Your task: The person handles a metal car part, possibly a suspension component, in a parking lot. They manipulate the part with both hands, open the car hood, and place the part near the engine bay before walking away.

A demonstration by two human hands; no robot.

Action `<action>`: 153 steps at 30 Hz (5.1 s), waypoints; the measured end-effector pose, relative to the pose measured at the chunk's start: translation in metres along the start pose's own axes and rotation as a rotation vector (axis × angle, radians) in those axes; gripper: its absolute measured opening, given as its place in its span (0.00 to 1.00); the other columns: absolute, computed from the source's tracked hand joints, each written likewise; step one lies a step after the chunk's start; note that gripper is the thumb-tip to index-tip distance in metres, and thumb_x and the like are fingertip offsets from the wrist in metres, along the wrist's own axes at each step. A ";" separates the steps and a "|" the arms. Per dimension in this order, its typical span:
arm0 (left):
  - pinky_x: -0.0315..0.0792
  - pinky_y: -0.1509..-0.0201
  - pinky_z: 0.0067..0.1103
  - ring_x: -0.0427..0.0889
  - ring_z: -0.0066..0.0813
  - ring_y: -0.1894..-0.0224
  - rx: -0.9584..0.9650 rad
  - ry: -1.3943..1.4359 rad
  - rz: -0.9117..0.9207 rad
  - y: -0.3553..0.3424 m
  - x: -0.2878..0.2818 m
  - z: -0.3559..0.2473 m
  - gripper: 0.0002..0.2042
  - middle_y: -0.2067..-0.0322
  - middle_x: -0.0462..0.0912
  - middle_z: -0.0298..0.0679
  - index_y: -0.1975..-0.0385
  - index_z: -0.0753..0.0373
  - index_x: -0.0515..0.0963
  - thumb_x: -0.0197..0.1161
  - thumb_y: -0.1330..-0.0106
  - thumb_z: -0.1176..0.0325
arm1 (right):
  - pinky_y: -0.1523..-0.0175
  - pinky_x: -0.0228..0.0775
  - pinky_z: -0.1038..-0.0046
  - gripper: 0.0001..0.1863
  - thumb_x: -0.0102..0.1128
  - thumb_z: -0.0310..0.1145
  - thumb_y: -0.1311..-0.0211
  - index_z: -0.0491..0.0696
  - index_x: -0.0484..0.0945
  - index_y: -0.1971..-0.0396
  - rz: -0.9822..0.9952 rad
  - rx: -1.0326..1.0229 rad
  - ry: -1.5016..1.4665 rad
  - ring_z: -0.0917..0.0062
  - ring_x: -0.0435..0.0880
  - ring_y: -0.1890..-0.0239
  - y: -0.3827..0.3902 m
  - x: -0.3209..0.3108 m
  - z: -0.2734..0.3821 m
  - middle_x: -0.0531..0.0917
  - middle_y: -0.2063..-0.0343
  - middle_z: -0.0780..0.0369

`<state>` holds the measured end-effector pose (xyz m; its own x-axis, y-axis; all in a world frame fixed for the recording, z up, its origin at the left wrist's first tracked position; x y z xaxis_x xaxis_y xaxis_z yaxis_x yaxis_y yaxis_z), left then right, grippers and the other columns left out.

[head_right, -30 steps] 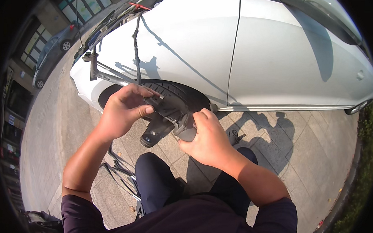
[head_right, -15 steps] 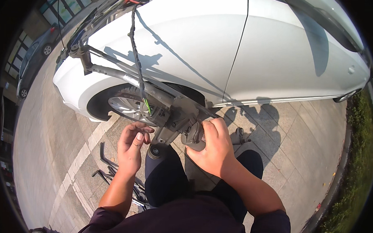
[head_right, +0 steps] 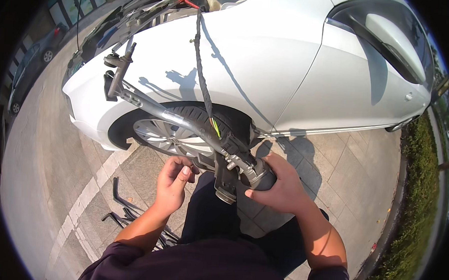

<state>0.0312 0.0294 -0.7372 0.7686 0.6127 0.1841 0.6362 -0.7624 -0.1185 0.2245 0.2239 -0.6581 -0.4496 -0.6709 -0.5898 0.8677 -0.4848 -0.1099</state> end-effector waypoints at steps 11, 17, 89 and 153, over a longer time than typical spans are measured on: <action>0.73 0.44 0.27 0.78 0.27 0.52 0.173 0.135 0.122 -0.007 -0.034 -0.032 0.17 0.48 0.80 0.41 0.41 0.67 0.73 0.64 0.24 0.69 | 0.48 0.74 0.73 0.34 0.80 0.32 0.68 0.43 0.84 0.52 0.359 0.235 -0.445 0.78 0.82 0.55 -0.017 0.011 0.001 0.86 0.58 0.64; 0.80 0.45 0.30 0.87 0.33 0.52 0.205 0.094 0.069 -0.014 -0.034 -0.057 0.06 0.56 0.84 0.42 0.52 0.70 0.78 0.62 0.24 0.76 | 0.45 0.73 0.74 0.36 0.79 0.33 0.64 0.41 0.82 0.47 0.389 0.292 -0.742 0.78 0.82 0.52 -0.021 0.026 -0.036 0.86 0.56 0.64; 0.73 0.51 0.21 0.78 0.21 0.59 -0.074 -0.174 -0.091 -0.004 0.023 0.059 0.10 0.61 0.82 0.36 0.50 0.69 0.78 0.59 0.20 0.68 | 0.59 0.65 0.69 0.38 0.72 0.66 0.45 0.46 0.80 0.49 0.510 -0.450 -1.602 0.72 0.75 0.64 -0.121 0.008 -0.054 0.78 0.67 0.62; 0.72 0.53 0.19 0.78 0.18 0.59 -0.236 -0.270 -0.146 0.021 0.012 0.085 0.10 0.58 0.85 0.34 0.47 0.67 0.78 0.55 0.22 0.73 | 0.44 0.80 0.68 0.26 0.69 0.21 0.46 0.39 0.79 0.43 0.220 -0.223 -1.308 0.70 0.88 0.51 -0.095 -0.015 0.010 0.87 0.53 0.57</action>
<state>0.0595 0.0387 -0.8205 0.6815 0.7269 -0.0846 0.7310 -0.6711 0.1231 0.1469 0.2746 -0.6307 -0.0596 -0.8226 0.5655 0.9072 -0.2811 -0.3132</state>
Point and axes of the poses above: each hand's wrist, its own y-axis away from the middle knuckle, its own x-axis out of the palm, z = x × y, the point moved 6 cm from there along -y, towards the middle knuckle
